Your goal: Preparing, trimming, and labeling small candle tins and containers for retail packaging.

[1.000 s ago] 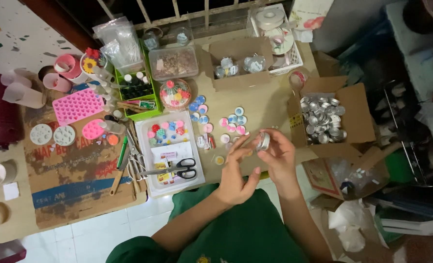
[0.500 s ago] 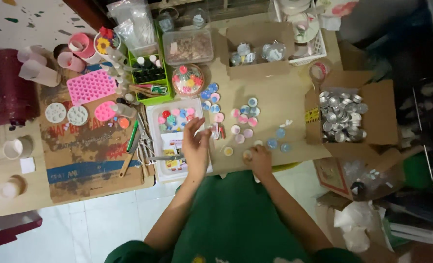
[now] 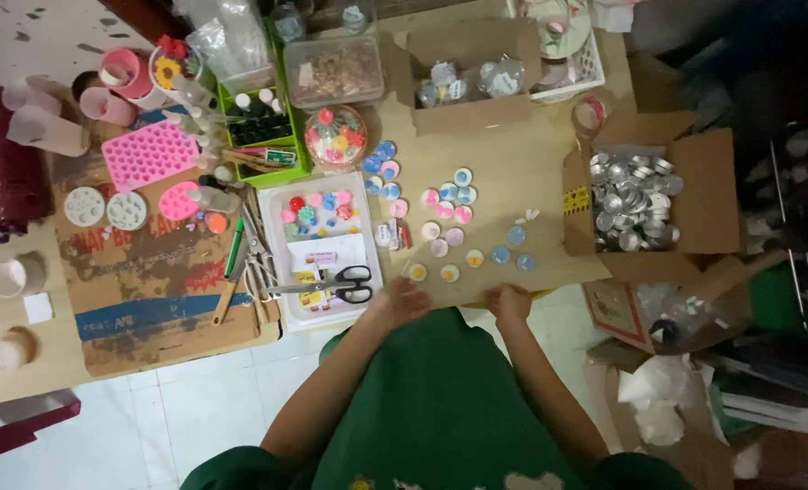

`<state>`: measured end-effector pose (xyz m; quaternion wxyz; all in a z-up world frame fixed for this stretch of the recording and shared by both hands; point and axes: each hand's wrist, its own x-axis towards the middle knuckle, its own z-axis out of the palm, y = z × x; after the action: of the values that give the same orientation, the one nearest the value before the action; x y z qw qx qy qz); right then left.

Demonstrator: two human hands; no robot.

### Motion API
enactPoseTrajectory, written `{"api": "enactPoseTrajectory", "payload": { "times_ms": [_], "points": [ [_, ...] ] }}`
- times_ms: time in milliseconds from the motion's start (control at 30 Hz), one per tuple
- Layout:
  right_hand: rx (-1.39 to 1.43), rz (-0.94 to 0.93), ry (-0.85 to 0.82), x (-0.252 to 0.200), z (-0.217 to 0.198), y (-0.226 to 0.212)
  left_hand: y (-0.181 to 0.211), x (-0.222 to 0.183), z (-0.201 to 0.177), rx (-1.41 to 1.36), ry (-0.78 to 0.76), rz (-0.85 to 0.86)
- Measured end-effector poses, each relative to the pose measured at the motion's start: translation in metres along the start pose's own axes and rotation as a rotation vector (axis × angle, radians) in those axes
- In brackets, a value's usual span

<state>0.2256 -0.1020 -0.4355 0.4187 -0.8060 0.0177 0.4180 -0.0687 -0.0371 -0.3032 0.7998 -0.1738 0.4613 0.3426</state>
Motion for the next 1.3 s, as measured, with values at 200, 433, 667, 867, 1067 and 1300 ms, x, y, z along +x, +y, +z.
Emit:
{"api": "enactPoseTrajectory", "payload": {
  "times_ms": [200,433,667,867,1067,1300],
  "points": [
    [0.244,-0.008,-0.093,-0.013,-0.023,-0.052,-0.027,0.055,-0.026,0.184,0.225,-0.149],
    [0.261,0.046,-0.208,-0.016,-0.013,-0.083,-0.054,0.065,-0.009,0.029,0.244,0.014],
    [0.068,0.03,-0.353,-0.018,-0.005,-0.119,-0.075,0.071,0.023,-0.045,0.222,0.13],
    [-0.058,-0.045,-0.466,-0.032,0.015,-0.159,-0.075,0.091,0.044,-0.038,0.252,0.261],
    [-0.158,-0.115,-0.568,0.009,0.05,-0.165,-0.066,0.077,0.08,-0.048,0.239,0.341],
    [0.033,-0.055,-0.546,0.009,0.092,-0.202,-0.046,0.101,0.102,-0.031,0.221,0.383]
  ]
}}
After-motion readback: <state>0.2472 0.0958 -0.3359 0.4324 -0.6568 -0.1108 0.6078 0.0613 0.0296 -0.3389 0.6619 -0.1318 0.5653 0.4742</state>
